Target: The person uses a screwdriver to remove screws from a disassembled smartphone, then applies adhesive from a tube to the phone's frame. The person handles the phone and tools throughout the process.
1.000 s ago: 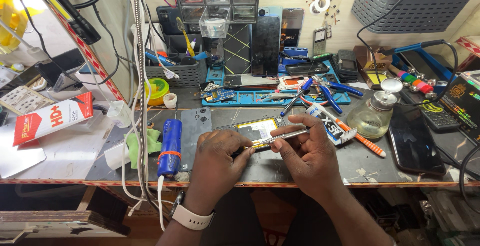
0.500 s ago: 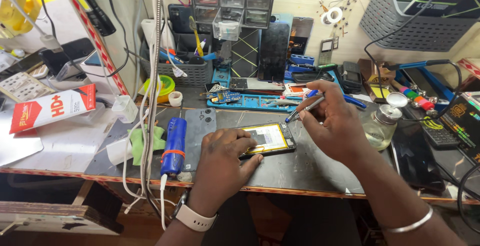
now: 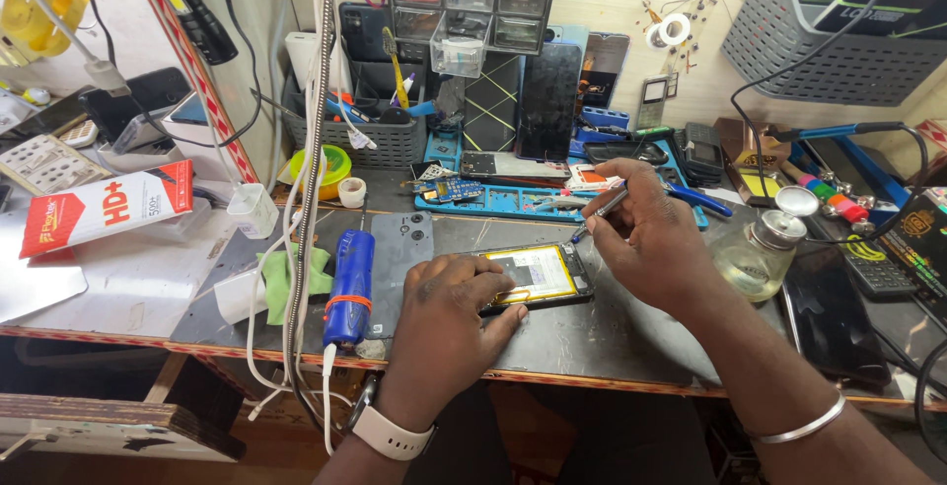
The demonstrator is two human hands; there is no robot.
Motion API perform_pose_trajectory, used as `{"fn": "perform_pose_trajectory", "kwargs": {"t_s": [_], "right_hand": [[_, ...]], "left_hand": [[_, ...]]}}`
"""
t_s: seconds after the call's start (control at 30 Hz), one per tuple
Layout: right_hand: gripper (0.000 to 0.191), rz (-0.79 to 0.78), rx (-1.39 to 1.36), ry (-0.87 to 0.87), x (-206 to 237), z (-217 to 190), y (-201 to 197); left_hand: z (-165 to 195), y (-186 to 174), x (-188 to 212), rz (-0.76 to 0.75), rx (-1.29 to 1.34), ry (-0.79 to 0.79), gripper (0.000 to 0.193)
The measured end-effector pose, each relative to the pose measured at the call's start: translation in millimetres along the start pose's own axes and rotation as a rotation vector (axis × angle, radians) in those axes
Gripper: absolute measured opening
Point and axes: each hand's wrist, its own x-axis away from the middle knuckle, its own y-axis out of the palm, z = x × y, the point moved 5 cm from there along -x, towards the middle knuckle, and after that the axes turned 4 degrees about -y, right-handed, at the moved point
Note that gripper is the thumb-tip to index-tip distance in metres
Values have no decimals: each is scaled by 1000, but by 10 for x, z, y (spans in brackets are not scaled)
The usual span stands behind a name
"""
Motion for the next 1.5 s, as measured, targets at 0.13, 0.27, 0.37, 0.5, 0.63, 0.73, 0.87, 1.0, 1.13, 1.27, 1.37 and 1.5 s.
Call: {"fn": "perform_pose_trajectory", "kwargs": {"t_s": [0.13,0.27,0.37,0.5,0.63,0.73,0.87,1.0,1.13,1.27,1.37,1.5], "right_hand": [[50,-15,-4,-18,-30,-27,10],[48,-64,36,30,-64,-50,20],[50,-134,254,15,-152,-83,16],[46,-206,167,-243,-260,-244,21],[42,-249,527,19,-322,-130,17],[46,-168,267,-458,-295,-405,-2],[46,-282,421,-39,-339,-227,16],[47,-306,370,-14,-352,-228,20],[54,-246,378,-119,-340,-270,21],[40,-321,304,-15,-337,-201,63],[43,-290,381,7,-346,-183,51],[42,-289,384,16,-343,-170,50]], "left_hand": [[5,-6,-7,-11,-5,-9,27],[9,-6,-7,-20,6,-14,26],[20,-16,-7,-1,6,3,26],[18,-18,-11,0,20,-5,25],[27,-33,6,25,22,19,22],[17,-19,9,21,9,18,21],[10,-14,20,44,6,32,18],[-6,2,0,45,5,19,15],[-4,7,8,42,10,19,14],[-5,13,8,31,3,10,13],[1,20,2,24,1,9,13],[2,7,12,31,11,0,13]]}}
